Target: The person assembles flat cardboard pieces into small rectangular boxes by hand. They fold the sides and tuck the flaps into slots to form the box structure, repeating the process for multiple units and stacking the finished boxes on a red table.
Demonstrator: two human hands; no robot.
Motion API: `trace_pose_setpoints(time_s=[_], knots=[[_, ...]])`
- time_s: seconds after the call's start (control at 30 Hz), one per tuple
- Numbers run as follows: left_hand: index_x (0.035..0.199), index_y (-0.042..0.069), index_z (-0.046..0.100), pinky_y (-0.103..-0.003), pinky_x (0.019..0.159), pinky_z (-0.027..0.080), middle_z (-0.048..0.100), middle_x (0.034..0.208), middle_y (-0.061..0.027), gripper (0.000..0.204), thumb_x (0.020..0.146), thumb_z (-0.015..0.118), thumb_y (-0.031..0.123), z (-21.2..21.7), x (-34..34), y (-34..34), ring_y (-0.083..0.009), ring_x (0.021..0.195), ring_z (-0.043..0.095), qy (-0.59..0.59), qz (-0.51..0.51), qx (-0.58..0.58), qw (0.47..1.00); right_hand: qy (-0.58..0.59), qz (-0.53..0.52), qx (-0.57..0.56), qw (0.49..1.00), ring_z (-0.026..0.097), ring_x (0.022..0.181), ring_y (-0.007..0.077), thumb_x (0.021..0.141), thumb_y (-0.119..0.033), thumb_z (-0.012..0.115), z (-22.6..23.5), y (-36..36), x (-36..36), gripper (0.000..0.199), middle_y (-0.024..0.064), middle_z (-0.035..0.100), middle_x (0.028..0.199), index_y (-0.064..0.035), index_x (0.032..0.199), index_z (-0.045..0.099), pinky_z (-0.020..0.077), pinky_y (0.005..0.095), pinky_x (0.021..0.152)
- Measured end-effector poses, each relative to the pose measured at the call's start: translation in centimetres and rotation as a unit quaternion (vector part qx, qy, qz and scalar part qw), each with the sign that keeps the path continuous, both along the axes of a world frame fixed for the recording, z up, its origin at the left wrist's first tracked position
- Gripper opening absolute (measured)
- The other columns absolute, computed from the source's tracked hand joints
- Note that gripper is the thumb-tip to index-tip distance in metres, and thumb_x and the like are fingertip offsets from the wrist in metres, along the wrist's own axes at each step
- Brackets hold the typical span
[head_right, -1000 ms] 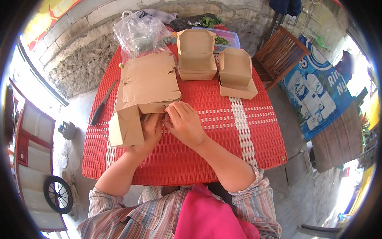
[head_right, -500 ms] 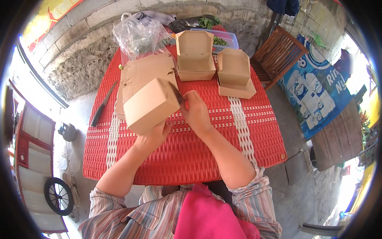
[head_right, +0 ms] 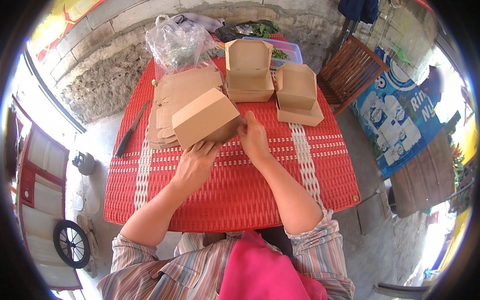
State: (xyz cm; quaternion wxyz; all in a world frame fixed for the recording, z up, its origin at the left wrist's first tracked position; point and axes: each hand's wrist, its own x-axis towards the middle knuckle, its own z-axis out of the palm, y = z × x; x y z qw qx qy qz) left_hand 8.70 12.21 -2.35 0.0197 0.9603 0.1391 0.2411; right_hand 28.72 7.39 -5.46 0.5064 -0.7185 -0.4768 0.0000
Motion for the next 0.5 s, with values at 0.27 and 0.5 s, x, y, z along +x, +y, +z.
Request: trace_pose_setpoints(time_s=[0.27,0.5], knots=[[0.105,0.0,0.062,-0.04,0.1,0.042,0.058,0.094,-0.008,0.029,0.077,0.058,0.006,0.9,0.0,-0.4,-0.0239,0.098,0.056,-0.048,-0.011,0.092,0.995,0.029,-0.034,0.03,0.999,0.067,0.078,0.039,0.089,-0.003,0.059,0.3,-0.2,0.9,0.011,0.0221,0.067,0.083,0.0008,0.097,0.053,0.0513,0.0454,0.069],[0.11,0.001,0.065,-0.041,0.094,0.043,0.059,0.101,-0.0071,0.036,0.077,0.064,0.015,1.2,-0.4,-0.4,-0.0216,0.097,0.057,-0.137,-0.227,0.137,0.954,0.057,-0.039,0.018,0.997,0.068,0.077,0.0344,0.089,-0.006,0.062,0.2,-0.4,2.2,0.01,0.0197,0.068,0.082,0.0016,0.094,0.059,0.0517,0.042,0.07]])
